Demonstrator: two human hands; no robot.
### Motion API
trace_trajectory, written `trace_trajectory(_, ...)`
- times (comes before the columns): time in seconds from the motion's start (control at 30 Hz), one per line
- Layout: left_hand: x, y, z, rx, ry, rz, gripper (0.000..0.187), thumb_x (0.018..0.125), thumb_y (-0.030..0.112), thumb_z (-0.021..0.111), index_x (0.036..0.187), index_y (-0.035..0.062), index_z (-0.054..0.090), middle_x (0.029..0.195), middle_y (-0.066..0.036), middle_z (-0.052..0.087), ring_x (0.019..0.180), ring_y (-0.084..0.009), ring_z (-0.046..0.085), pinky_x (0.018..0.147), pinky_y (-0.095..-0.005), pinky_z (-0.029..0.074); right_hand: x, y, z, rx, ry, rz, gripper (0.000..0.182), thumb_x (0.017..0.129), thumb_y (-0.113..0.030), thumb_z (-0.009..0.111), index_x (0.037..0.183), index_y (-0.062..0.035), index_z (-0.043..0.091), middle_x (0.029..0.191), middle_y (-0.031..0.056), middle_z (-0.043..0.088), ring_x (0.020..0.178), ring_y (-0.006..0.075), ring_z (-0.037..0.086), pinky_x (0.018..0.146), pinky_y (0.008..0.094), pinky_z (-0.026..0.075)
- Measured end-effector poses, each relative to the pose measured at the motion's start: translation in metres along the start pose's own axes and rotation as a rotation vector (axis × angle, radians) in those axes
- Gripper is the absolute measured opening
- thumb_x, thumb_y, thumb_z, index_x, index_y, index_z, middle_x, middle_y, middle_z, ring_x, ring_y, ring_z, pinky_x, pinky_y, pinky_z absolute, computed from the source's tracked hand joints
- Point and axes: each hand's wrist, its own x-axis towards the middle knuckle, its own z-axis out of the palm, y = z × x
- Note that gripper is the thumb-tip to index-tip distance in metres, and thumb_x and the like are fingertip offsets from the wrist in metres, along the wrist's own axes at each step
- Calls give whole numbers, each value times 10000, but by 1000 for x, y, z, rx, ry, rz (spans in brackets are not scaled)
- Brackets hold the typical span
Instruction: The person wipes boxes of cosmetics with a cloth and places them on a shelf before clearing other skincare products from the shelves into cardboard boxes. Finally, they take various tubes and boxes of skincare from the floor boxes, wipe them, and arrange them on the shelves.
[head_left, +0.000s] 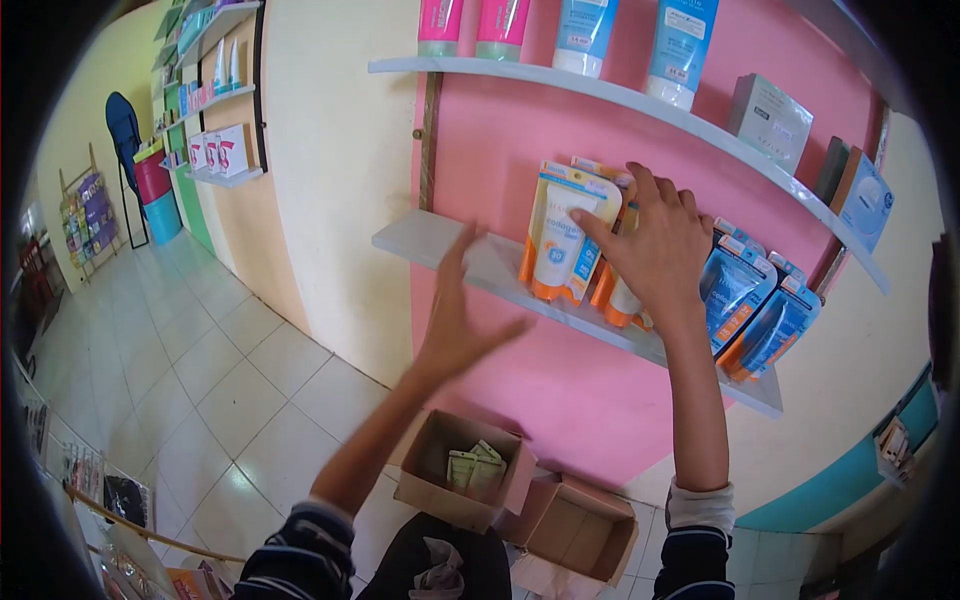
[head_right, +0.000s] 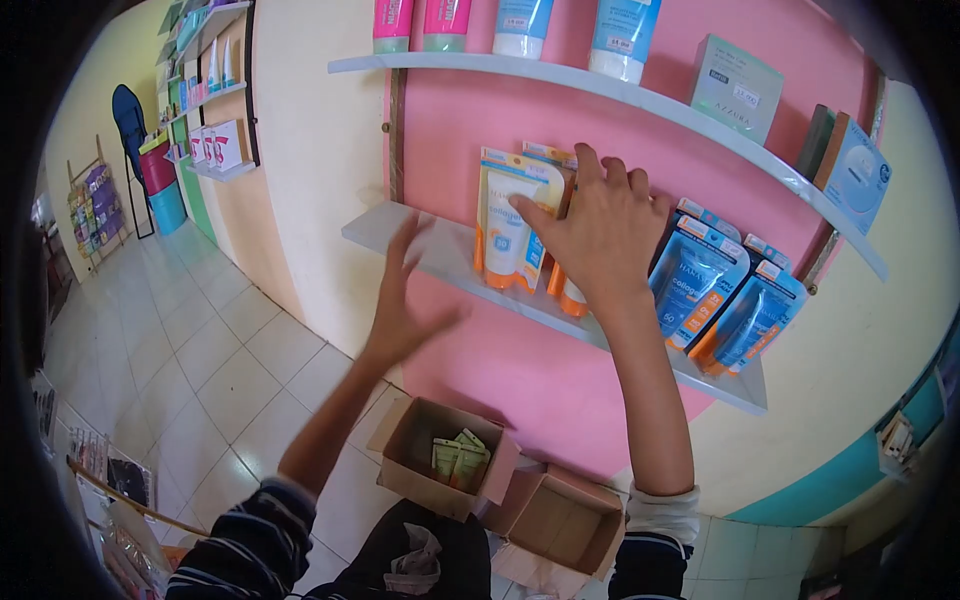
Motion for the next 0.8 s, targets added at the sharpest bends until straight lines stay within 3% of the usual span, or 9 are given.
trace_trajectory(0.13, 85, -40, 40, -556, -299, -171, 975, 548, 232, 773, 1288, 29, 171, 1257, -171, 325, 1185, -261, 313, 977, -380, 269, 13, 5, 13, 34, 87, -18, 591, 607, -534, 615, 960, -63, 562, 775, 108, 608, 711, 255, 595, 592, 380, 446)
trace_trajectory(0.23, 99, -42, 43, -568, -452, -226, 808, 585, 159, 753, 1232, 29, 286, 1160, -143, 444, 1090, -234, 434, 927, -361, 352, 23, 10, 25, 113, 97, -39, 512, 624, -514, 612, 862, -61, 595, 688, 96, 613, 634, 241, 605, 537, 344, 460)
trace_trajectory(0.4, 96, -31, 48, -658, -281, -58, 612, 617, 7, 696, 1140, 8, 379, 1032, -82, 526, 955, -169, 521, 805, -302, 452, 28, -2, 39, 200, 307, -196, 431, 655, -499, 601, 749, -78, 611, 590, 67, 592, 539, 237, 582, 459, 342, 427)
trace_trajectory(0.53, 52, 5, -4, -587, -132, 47, 596, 577, 37, 733, 1072, -2, 404, 949, -78, 542, 867, -150, 548, 733, -275, 477, -10, -44, -7, 359, 167, -132, 372, 650, -410, 678, 816, -80, 630, 675, 47, 627, 538, 124, 584, 493, 240, 444)
trace_trajectory(0.6, 13, 16, -35, -322, -212, -223, 602, 563, 33, 742, 1059, -10, 403, 934, -82, 549, 850, -149, 555, 711, -275, 482, -46, -66, -10, 739, 303, -248, 314, 630, -299, 734, 800, -58, 624, 645, 28, 615, 511, 64, 552, 453, 184, 415)
trace_trajectory(0.67, -38, 7, -43, -405, -139, -89, 640, 554, 29, 745, 1085, -16, 390, 955, -88, 548, 871, -155, 553, 715, -278, 483, -87, -76, 5, 649, 252, -402, 306, 606, -285, 753, 744, -55, 606, 599, 18, 580, 489, 73, 532, 442, 191, 405)
trace_trajectory(0.73, -90, -18, -40, -521, -175, -281, 722, 555, -5, 727, 1168, -4, 345, 1072, -99, 501, 995, -179, 499, 832, -307, 432, -127, -81, 38, 586, 284, -445, 311, 586, -297, 764, 678, -62, 581, 543, 1, 528, 462, 99, 499, 441, 217, 391)
trace_trajectory(0.77, -115, -37, -34, -569, -196, -464, 739, 559, -20, 716, 1185, -1, 323, 1090, -101, 484, 1024, -181, 478, 864, -321, 408, -147, -87, 77, 682, 385, -393, 335, 651, -431, 668, 606, -122, 545, 493, -44, 450, 393, 87, 407, 375, 229, 263)
trace_trajectory(0.8, -139, -54, -25, -598, -148, -639, 739, 565, -15, 712, 1187, 2, 315, 1078, -98, 485, 1015, -179, 481, 859, -320, 408, -173, -89, 103, 715, 223, -315, 320, 653, -404, 669, 617, -107, 557, 512, -39, 466, 410, 97, 421, 384, 225, 268)
